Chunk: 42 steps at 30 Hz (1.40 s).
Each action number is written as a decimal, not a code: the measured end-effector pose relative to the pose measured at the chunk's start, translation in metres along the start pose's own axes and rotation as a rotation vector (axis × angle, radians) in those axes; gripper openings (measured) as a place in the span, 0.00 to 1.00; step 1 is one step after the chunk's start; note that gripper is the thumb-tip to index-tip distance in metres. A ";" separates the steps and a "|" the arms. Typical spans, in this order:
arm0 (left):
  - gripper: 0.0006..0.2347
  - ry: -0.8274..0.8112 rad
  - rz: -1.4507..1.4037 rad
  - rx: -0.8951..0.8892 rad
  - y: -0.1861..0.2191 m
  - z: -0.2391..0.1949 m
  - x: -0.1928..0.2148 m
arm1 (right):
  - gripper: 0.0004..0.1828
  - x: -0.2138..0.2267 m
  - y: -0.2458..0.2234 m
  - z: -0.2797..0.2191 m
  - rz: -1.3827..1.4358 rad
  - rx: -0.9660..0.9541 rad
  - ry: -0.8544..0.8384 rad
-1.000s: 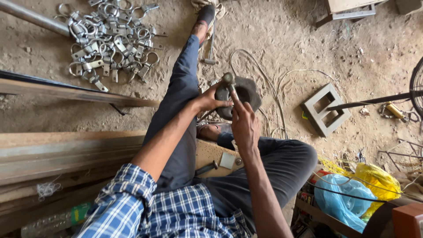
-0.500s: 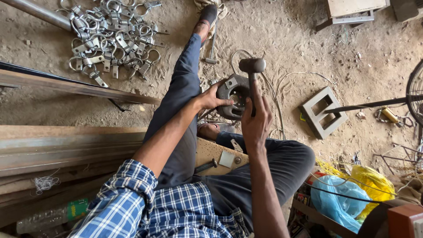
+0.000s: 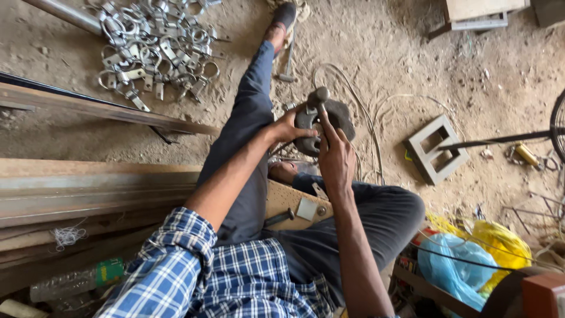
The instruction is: The person straightens small metal components by placing them into a larger metal block and striking them with a hammer, then moves to an electrical power strip to toggle switches.
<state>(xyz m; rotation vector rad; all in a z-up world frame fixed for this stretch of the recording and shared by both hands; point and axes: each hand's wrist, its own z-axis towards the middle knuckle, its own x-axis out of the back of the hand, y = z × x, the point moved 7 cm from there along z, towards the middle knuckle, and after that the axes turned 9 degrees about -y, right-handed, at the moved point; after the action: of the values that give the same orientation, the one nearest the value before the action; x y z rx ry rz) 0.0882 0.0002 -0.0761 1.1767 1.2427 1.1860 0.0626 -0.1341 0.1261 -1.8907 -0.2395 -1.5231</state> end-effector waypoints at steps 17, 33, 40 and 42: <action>0.45 0.062 -0.114 0.087 0.008 -0.011 -0.003 | 0.30 0.000 -0.001 -0.009 0.095 0.084 0.080; 0.50 0.056 -0.177 0.355 0.003 -0.020 -0.003 | 0.28 0.001 0.000 -0.011 0.107 0.131 0.097; 0.50 0.065 -0.048 0.402 -0.005 -0.016 -0.002 | 0.26 0.017 0.008 -0.010 0.234 0.309 0.243; 0.51 0.090 0.038 0.509 -0.009 -0.021 0.001 | 0.26 0.030 0.011 -0.016 0.200 0.268 0.306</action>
<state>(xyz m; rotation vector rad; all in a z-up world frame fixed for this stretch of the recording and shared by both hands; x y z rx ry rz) 0.0674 0.0006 -0.0848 1.5305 1.6579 0.9834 0.0648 -0.1601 0.1508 -1.4086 -0.1046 -1.5340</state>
